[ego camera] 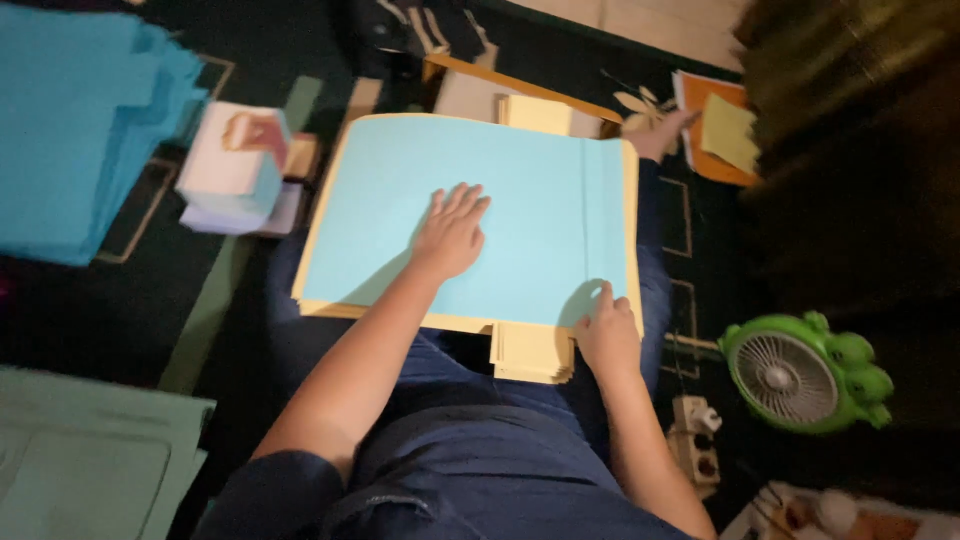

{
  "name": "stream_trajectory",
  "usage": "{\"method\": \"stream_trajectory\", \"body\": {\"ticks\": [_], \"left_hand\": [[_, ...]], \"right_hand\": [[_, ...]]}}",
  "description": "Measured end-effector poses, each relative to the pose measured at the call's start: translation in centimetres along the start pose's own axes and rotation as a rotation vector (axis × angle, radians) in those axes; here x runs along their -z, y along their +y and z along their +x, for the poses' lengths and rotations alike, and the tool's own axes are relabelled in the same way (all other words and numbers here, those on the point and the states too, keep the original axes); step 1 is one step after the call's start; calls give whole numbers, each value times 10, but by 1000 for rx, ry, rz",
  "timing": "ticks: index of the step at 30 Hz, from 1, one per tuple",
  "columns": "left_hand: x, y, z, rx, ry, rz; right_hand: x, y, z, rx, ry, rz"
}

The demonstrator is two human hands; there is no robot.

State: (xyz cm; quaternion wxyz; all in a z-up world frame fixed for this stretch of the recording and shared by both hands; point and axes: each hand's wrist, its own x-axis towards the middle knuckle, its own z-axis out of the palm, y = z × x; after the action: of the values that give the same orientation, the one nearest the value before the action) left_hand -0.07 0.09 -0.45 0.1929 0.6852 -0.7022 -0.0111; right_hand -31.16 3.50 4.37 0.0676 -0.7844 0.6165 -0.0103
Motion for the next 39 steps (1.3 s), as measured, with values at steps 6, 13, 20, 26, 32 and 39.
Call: {"method": "stream_trajectory", "body": {"ticks": [6,13,20,26,32,39], "left_hand": [[-2,-2,0,15,-13,-19],[15,5,-6,43,-74,-125],[17,6,-4,45,-84,-75],[23,6,-5,42,-112,-86],[19,9,-10,34,-105,-93],[10,5,-5,29,-89,-72]], "right_hand": [[-11,22,20,-36,0,5],[-5,55,33,-106,211,-167],[-56,54,49,110,271,-569],[-56,26,78,69,-22,-147],[-29,11,73,173,-100,-44],[-19,6,94,178,-59,-99]]}}
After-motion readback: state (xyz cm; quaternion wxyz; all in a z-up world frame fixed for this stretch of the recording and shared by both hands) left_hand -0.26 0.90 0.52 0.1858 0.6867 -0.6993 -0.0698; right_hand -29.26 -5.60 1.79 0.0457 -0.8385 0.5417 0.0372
